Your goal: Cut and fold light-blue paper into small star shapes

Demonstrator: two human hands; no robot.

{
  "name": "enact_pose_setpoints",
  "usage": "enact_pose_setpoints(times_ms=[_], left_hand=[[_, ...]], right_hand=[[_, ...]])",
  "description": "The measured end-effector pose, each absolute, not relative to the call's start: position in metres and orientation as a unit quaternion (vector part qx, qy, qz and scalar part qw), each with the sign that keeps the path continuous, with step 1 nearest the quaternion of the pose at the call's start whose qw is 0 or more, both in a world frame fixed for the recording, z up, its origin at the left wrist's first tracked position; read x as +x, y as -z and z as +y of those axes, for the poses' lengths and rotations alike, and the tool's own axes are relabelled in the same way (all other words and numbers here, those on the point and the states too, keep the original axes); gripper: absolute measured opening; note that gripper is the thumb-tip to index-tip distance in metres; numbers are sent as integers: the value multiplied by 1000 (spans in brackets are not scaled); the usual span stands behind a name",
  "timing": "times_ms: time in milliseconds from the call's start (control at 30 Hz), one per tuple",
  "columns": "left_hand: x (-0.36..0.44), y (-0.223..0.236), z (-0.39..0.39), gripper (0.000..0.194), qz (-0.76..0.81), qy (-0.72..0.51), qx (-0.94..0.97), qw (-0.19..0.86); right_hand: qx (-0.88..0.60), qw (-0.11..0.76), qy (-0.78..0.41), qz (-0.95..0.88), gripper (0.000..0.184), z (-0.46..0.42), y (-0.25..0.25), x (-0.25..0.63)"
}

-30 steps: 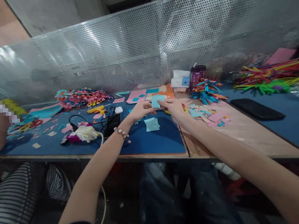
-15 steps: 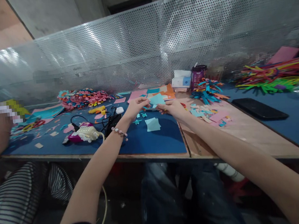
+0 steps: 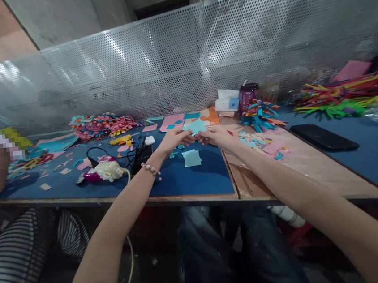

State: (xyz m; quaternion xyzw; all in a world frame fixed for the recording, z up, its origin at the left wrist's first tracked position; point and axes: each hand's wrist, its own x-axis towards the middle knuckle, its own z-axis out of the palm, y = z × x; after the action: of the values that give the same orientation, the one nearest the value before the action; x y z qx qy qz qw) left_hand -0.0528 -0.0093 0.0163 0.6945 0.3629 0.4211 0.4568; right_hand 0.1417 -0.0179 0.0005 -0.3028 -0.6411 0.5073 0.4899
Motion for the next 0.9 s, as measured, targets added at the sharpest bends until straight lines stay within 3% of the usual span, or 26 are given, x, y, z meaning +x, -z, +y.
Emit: enact_pose_setpoints(times_ms=[267, 567, 633, 700, 800, 900], left_hand=[[-45, -15, -10, 33, 358, -462, 704, 403], [-45, -11, -7, 31, 358, -456, 699, 419], [-46, -9, -4, 32, 355, -480, 681, 424], [-48, -8, -1, 31, 364, -501, 659, 426], [-50, -6, 2, 30, 379, -504, 648, 426], [-49, -5, 2, 28, 381, -490, 655, 430]], right_hand=[[-331, 465, -451, -686, 35, -12, -7, 154], [-350, 429, -400, -730, 40, -5, -1, 154], [-390, 444, -338, -733, 40, 2, 3, 162], [-464, 444, -192, -742, 38, 11, 10, 174], [-513, 260, 36, -817, 26, 28, 23, 195], [-516, 163, 82, -837, 28, 42, 32, 207]])
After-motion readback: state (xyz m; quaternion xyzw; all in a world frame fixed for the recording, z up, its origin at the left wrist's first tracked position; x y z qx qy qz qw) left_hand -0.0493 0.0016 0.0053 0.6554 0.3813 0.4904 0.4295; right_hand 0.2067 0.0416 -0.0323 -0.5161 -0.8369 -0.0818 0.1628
